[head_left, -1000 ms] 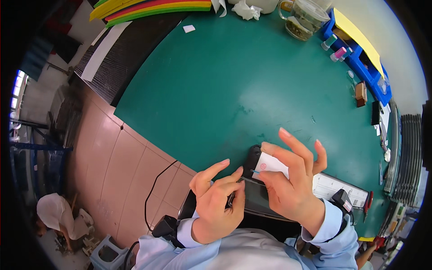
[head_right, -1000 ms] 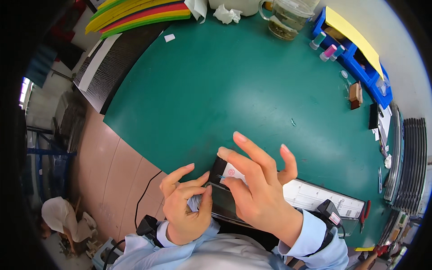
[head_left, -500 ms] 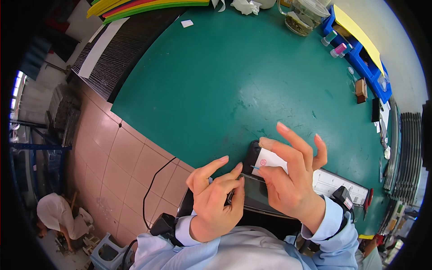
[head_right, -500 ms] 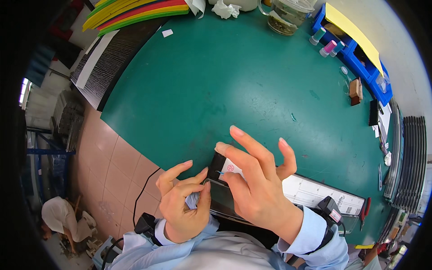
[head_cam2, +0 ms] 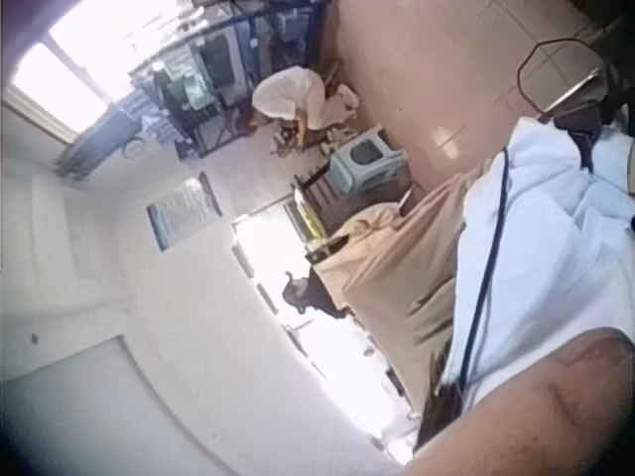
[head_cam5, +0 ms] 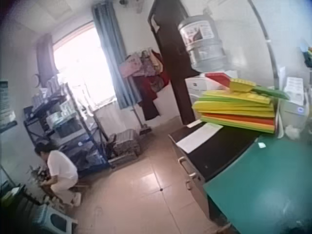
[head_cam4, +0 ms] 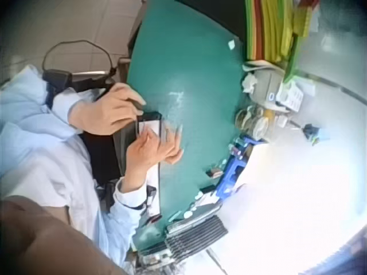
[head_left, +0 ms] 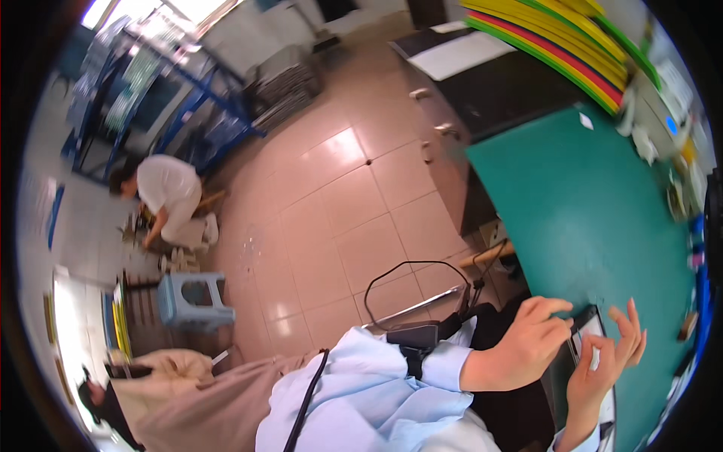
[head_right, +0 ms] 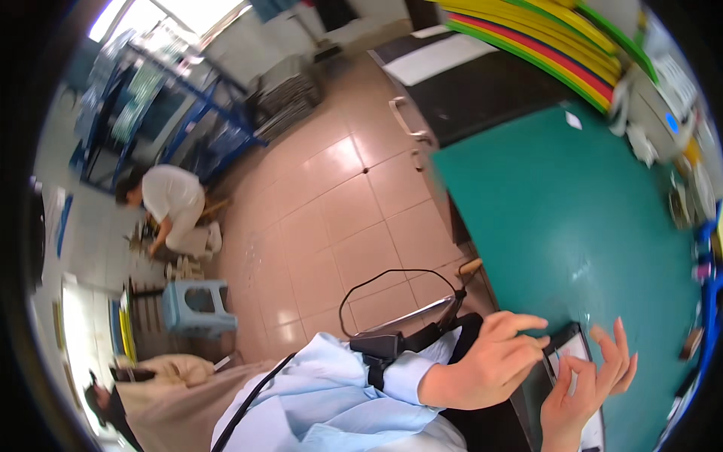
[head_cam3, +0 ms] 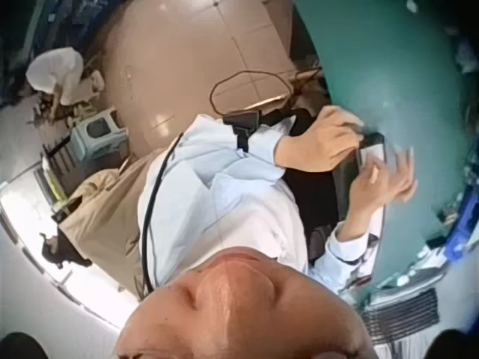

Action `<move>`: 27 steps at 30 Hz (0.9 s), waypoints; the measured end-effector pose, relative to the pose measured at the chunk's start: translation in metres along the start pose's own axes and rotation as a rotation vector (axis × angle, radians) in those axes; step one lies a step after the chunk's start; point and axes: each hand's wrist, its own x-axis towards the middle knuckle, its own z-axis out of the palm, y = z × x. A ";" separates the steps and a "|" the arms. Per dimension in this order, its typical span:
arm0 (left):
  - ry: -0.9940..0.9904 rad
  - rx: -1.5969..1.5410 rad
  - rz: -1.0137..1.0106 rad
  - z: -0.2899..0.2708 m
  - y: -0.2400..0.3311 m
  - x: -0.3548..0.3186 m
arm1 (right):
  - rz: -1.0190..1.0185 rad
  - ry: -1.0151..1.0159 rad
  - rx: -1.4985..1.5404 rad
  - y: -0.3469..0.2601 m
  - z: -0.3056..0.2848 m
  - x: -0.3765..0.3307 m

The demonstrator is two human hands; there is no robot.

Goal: Trimming leads or small components on a long circuit board strip using small diagonal cutters.

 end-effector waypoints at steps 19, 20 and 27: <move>0.059 0.227 0.154 0.016 0.001 -0.002 | -0.134 0.026 -0.110 0.019 0.010 -0.007; 0.063 0.225 0.152 0.018 0.001 -0.003 | -0.140 0.032 -0.097 0.020 0.011 -0.007; 0.037 0.288 0.189 0.017 0.000 -0.007 | -0.100 0.033 -0.059 0.006 0.011 -0.006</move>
